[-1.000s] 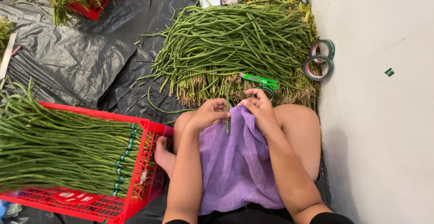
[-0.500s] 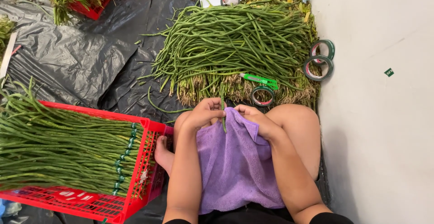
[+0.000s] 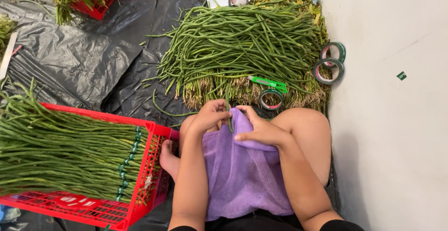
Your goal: A person sitting on the floor cleans long green beans by wiping them with a purple cloth and trimming them with a small tool before placing them in a red crate.
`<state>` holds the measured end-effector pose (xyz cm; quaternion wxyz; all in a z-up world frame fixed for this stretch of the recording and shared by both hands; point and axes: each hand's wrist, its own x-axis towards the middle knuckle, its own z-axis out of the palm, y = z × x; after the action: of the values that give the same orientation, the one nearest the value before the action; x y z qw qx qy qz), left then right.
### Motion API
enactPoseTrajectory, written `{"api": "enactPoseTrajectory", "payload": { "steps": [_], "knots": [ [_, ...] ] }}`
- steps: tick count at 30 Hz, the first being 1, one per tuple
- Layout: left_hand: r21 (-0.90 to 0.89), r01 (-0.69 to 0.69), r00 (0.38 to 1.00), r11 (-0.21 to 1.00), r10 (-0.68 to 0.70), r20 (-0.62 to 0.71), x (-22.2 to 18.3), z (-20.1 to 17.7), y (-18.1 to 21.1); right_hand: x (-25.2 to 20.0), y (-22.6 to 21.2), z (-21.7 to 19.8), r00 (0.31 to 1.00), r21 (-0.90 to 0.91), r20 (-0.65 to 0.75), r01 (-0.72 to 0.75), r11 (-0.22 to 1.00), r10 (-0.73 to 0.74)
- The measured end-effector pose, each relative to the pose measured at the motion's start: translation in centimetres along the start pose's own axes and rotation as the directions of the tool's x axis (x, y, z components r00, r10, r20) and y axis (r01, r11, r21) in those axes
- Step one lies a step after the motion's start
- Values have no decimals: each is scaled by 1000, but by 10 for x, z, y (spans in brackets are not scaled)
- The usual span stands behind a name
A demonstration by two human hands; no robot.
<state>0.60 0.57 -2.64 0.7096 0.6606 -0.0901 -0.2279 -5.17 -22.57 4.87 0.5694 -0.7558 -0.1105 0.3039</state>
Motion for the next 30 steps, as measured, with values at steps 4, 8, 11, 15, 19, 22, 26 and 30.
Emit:
{"api": "enactPoseTrajectory", "payload": {
  "steps": [4, 8, 11, 15, 19, 22, 26, 30],
  "knots": [
    [33, 29, 999, 999, -29, -23, 1, 0, 0, 7, -5, 11, 998, -133, -31, -62, 989, 58],
    [70, 21, 1000, 997, -20, -13, 7, -2, -11, 29, 32, 17, 974, -216, -220, -107, 971, 59],
    [79, -6, 1000, 997, 8, -17, 3, 3, 0, 44, 58, 16, 931, -79, -360, -100, 992, 66],
    [59, -18, 996, 998, 23, -85, -1, 9, 9, 51, 57, 20, 811, 341, -545, -19, 940, 214],
    [28, -47, 993, 998, 50, -110, -4, 9, 12, 38, 15, 30, 739, 526, -596, 63, 848, 315],
    [14, -114, 982, 993, 115, -152, 1, 4, -6, 38, 16, 31, 720, 577, -609, 115, 808, 333],
    [271, -119, 951, 955, 188, -246, 0, 10, -19, 44, 37, 26, 730, 575, -603, 119, 810, 321],
    [547, -2, 874, 837, 267, -407, -31, 40, -4, 31, 18, 30, 804, 551, -545, 128, 825, 239]
  ]
}}
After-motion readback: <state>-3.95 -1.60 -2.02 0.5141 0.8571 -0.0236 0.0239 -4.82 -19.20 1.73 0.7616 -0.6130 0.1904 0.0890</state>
